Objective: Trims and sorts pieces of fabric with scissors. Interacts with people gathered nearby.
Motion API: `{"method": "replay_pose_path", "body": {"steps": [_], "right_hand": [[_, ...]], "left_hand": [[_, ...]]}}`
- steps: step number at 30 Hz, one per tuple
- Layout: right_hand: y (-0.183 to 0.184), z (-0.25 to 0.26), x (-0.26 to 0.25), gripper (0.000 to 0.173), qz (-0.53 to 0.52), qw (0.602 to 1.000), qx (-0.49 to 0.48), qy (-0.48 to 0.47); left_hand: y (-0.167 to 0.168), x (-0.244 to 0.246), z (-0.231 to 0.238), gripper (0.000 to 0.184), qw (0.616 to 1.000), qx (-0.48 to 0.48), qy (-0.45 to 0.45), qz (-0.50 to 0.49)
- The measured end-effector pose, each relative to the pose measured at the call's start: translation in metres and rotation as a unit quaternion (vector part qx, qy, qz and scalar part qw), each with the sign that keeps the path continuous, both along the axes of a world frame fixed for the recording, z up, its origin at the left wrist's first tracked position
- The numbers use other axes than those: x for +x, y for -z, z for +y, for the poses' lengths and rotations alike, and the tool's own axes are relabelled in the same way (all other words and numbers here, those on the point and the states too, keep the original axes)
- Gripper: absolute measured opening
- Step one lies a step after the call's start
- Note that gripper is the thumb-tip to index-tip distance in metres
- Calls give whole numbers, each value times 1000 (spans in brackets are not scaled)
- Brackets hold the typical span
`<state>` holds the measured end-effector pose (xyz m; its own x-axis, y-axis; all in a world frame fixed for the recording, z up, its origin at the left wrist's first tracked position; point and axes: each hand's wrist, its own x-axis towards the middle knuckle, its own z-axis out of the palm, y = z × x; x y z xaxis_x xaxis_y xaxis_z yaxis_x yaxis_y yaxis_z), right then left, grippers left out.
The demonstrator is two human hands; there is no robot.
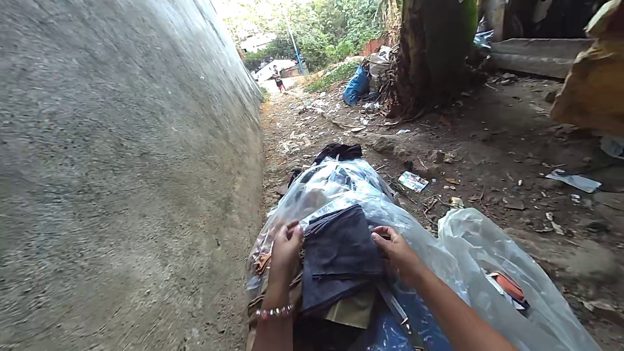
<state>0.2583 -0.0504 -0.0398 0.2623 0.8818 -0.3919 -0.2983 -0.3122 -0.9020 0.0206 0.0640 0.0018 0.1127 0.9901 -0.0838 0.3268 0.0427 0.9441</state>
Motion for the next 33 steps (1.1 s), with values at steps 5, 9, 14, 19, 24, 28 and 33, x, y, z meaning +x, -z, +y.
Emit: {"method": "replay_pose_path", "body": {"steps": [5, 9, 14, 19, 24, 28, 33], "right_hand": [[-3, 13, 4, 33, 2, 997, -76, -26], [-2, 15, 2, 27, 63, 993, -102, 11], [0, 13, 1, 26, 66, 992, -104, 15], [4, 10, 0, 29, 22, 998, -66, -3], [7, 9, -1, 29, 36, 998, -53, 0], [7, 5, -1, 29, 12, 999, -38, -4], [13, -10, -3, 49, 40, 998, 38, -14]], "left_hand": [[31, -3, -36, 41, 991, -117, -57, -27], [31, 6, -22, 42, 986, -147, -69, -34], [32, 15, -17, 50, 989, -117, -86, -36], [28, 15, -22, 23, 987, -124, -68, -82], [22, 12, -21, 45, 988, -138, -18, -64], [14, 23, -23, 88, 998, -20, 54, 5], [-36, 79, -24, 77, 988, 33, 135, -69]]}}
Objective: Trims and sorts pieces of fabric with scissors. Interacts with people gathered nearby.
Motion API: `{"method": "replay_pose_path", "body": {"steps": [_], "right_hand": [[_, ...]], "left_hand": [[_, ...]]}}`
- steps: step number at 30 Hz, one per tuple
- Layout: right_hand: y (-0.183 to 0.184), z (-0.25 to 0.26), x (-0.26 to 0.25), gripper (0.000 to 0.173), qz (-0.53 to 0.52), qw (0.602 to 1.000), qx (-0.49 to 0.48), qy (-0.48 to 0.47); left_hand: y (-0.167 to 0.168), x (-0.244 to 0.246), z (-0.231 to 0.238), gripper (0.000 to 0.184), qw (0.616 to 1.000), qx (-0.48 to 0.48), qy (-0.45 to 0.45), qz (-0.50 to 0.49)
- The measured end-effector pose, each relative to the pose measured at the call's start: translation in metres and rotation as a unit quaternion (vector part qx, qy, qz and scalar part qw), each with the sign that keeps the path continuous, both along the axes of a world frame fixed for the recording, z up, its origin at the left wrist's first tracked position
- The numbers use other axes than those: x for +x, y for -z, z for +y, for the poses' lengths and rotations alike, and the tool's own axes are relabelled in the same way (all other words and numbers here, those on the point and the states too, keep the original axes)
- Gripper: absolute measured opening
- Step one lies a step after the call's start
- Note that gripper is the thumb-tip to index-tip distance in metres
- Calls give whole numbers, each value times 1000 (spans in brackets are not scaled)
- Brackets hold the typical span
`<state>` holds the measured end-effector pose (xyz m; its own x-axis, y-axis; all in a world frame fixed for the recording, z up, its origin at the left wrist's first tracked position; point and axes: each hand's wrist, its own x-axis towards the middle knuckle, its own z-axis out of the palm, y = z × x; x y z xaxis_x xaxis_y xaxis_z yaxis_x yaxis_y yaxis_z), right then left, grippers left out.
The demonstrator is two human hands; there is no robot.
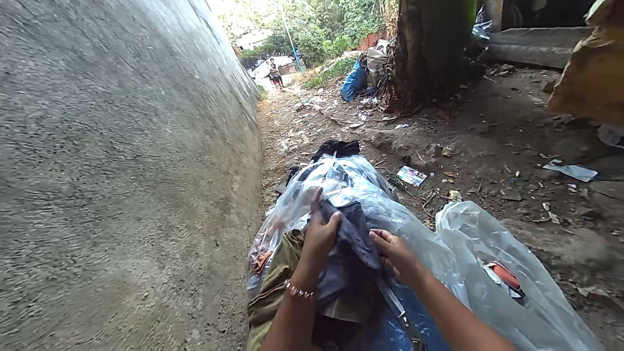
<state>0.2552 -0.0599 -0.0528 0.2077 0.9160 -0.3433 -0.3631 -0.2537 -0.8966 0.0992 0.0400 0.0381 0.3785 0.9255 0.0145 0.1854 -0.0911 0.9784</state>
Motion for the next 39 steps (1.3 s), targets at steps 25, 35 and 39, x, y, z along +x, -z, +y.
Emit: {"method": "replay_pose_path", "body": {"steps": [25, 35, 39], "right_hand": [[1, -5, 1, 34, 335, 872, -26, 355], [-5, -7, 11, 37, 296, 896, 59, 325], [-5, 0, 16, 40, 305, 884, 78, 346]], "left_hand": [[100, 44, -20, 68, 814, 282, 106, 497], [95, 72, -24, 63, 781, 254, 100, 562], [104, 70, -24, 70, 783, 284, 80, 548]]}}
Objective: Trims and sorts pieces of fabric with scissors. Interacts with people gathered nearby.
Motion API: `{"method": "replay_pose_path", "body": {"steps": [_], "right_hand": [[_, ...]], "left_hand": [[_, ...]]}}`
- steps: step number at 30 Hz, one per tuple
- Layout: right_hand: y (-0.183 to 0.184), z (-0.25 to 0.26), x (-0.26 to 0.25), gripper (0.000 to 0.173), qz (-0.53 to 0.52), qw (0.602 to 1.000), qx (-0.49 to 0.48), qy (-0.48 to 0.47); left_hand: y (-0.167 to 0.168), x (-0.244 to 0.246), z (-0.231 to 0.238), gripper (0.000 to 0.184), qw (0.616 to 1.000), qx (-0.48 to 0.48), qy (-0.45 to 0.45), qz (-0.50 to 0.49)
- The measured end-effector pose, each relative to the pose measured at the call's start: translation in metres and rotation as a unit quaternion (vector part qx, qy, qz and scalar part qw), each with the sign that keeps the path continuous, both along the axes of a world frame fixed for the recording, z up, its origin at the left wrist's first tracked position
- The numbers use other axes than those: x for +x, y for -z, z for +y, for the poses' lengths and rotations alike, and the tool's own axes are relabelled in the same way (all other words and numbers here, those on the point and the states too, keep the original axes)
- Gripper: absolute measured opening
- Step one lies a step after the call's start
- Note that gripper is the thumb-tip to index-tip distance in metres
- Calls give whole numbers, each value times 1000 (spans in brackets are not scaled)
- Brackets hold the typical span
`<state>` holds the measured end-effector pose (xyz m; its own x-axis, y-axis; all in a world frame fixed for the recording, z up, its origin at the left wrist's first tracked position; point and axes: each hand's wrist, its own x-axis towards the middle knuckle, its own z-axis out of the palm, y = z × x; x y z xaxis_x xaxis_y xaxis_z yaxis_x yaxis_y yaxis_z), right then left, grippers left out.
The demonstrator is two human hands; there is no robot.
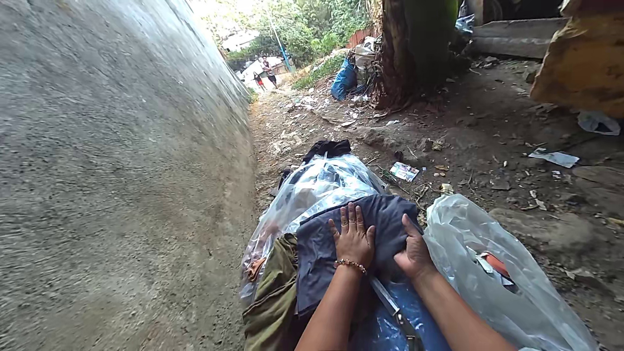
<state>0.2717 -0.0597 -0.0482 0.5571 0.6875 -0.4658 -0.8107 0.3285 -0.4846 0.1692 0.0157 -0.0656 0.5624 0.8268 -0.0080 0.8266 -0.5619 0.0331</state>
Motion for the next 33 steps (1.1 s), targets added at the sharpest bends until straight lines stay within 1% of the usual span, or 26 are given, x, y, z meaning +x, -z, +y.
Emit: {"method": "replay_pose_path", "body": {"steps": [4, 8, 12, 14, 16, 18, 20, 21, 22, 23, 24, 25, 26, 27, 28, 29, 30, 31, 32, 33], "right_hand": [[-5, -9, -6, 46, -5, 999, 47, 16], [-7, -17, -13, 48, -14, 997, 70, 19], [-9, -17, -7, 48, -24, 997, 61, 26], [-12, -17, -3, 49, -30, 998, 48, 20], [-13, -18, -3, 49, -33, 999, 39, 12], [-16, -18, -7, 49, -38, 999, 32, 6], [-22, -18, -13, 47, -59, 998, 20, 5], [-25, -18, -16, 48, -84, 996, 12, -1], [-28, -18, -20, 49, -118, 993, 3, -14], [-31, -20, -24, 50, -161, 986, -6, -32], [-34, -21, -28, 50, -210, 976, -17, -49], [-38, -22, -34, 50, -265, 962, -27, -68], [-41, -23, -40, 49, -325, 941, -31, -88], [-41, -21, -48, 47, -390, 915, -25, -100], [-35, -14, -57, 48, -463, 880, -16, -101], [-25, -5, -67, 51, -543, 834, -16, -95], [-19, 2, -76, 59, -618, 778, -34, -113], [-23, 4, -82, 69, -685, 702, -69, -184], [-35, 5, -85, 79, -725, 606, -106, -309], [-45, 8, -87, 88, -733, 531, -121, -407]], "left_hand": [[2, 0, 0, 72, 1000, -8, -2, -9], [1, -3, 1, 76, 1000, -19, 4, -15], [2, -11, -5, 89, 998, -15, 41, -41], [-1, -17, -19, 97, 997, -35, 59, -28], [-4, -24, -35, 102, 995, -66, 70, 2], [-7, -29, -47, 105, 992, -103, 77, 11], [-17, -35, -54, 108, 977, -188, 100, 13], [-24, -40, -54, 108, 962, -244, 118, -9], [-29, -48, -53, 104, 940, -303, 137, -73], [-30, -59, -51, 91, 902, -359, 145, -191], [-29, -68, -51, 73, 838, -405, 126, -343], [-30, -75, -51, 61, 751, -447, 78, -479], [-35, -81, -49, 64, 662, -474, 8, -581], [-41, -88, -42, 76, 593, -486, -53, -639], [-46, -96, -31, 86, 543, -502, -97, -666], [-49, -105, -20, 93, 495, -520, -128, -685], [-53, -111, -9, 99, 446, -533, -156, -702], [-58, -115, -1, 104, 406, -538, -181, -716], [-61, -116, 3, 104, 379, -530, -202, -731], [-61, -117, 7, 99, 354, -518, -200, -753]]}}
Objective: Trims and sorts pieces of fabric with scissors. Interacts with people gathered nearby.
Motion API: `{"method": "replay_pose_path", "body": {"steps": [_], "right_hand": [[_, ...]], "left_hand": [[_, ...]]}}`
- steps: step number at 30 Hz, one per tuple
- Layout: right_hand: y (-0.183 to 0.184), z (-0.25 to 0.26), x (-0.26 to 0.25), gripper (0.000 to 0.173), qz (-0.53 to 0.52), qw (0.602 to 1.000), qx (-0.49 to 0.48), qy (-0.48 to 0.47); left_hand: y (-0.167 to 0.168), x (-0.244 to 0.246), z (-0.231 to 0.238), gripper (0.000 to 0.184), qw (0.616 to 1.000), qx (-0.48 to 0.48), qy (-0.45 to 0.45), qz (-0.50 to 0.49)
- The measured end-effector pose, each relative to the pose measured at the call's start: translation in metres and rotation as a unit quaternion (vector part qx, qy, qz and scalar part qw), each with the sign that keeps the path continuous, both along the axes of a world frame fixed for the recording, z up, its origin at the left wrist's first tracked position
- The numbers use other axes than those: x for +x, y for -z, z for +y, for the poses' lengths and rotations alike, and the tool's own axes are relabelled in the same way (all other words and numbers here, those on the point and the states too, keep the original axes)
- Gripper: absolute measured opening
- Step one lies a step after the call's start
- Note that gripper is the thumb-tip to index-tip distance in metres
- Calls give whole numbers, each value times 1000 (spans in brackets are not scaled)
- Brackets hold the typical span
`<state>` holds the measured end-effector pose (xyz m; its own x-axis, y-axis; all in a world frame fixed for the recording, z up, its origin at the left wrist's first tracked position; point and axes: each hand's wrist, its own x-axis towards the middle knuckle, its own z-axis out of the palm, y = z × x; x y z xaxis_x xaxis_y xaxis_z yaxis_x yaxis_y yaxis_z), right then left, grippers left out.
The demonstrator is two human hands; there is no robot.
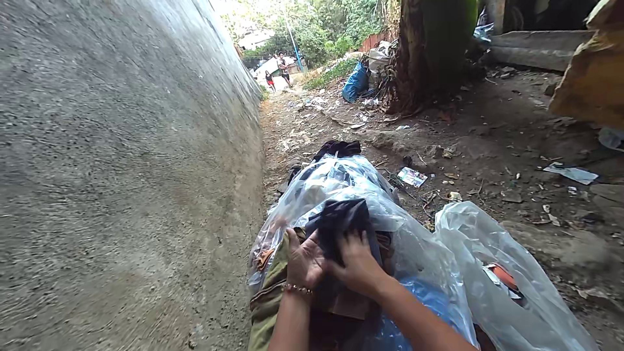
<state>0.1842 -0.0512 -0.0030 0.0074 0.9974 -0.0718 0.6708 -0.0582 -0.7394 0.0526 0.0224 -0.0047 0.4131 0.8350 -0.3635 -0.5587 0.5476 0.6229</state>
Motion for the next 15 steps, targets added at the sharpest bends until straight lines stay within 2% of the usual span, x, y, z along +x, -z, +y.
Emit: {"method": "replay_pose_path", "body": {"steps": [1, 2, 3, 4, 5, 6, 7, 8, 10, 12, 14, 15], "right_hand": [[-6, 4, -2, 93, -24, 997, -49, -51], [-6, 5, -3, 90, -32, 994, -65, -81], [-3, 4, -3, 82, -34, 994, -48, -88], [5, 2, -1, 70, -29, 997, 5, -67], [15, 0, 1, 55, -25, 996, 81, -26], [25, 1, 4, 43, -30, 988, 153, 17], [29, 4, 10, 37, -43, 981, 184, 42], [28, 7, 16, 34, -61, 981, 178, 46], [17, 18, 31, 38, -97, 992, 78, 10], [9, 32, 41, 43, -128, 991, 15, -18], [5, 44, 46, 50, -148, 989, 15, -27], [5, 48, 47, 47, -156, 987, 29, -31]], "left_hand": [[2, 0, 2, 88, 1000, 9, -22, -6], [6, -1, 4, 70, 999, 20, -31, 10], [8, -1, 4, 48, 997, 30, -31, 59], [11, 0, 7, 34, 991, 40, -17, 123], [14, 1, 11, 28, 983, 49, 3, 177], [17, 2, 14, 28, 977, 53, 17, 204], [19, 3, 17, 27, 975, 57, 22, 215], [20, 4, 19, 26, 974, 60, 20, 216], [22, 5, 22, 28, 978, 53, 8, 203], [23, 5, 23, 37, 986, 30, -11, 163], [21, 5, 21, 49, 994, 19, -28, 109], [22, 4, 20, 55, 996, 18, -26, 89]]}}
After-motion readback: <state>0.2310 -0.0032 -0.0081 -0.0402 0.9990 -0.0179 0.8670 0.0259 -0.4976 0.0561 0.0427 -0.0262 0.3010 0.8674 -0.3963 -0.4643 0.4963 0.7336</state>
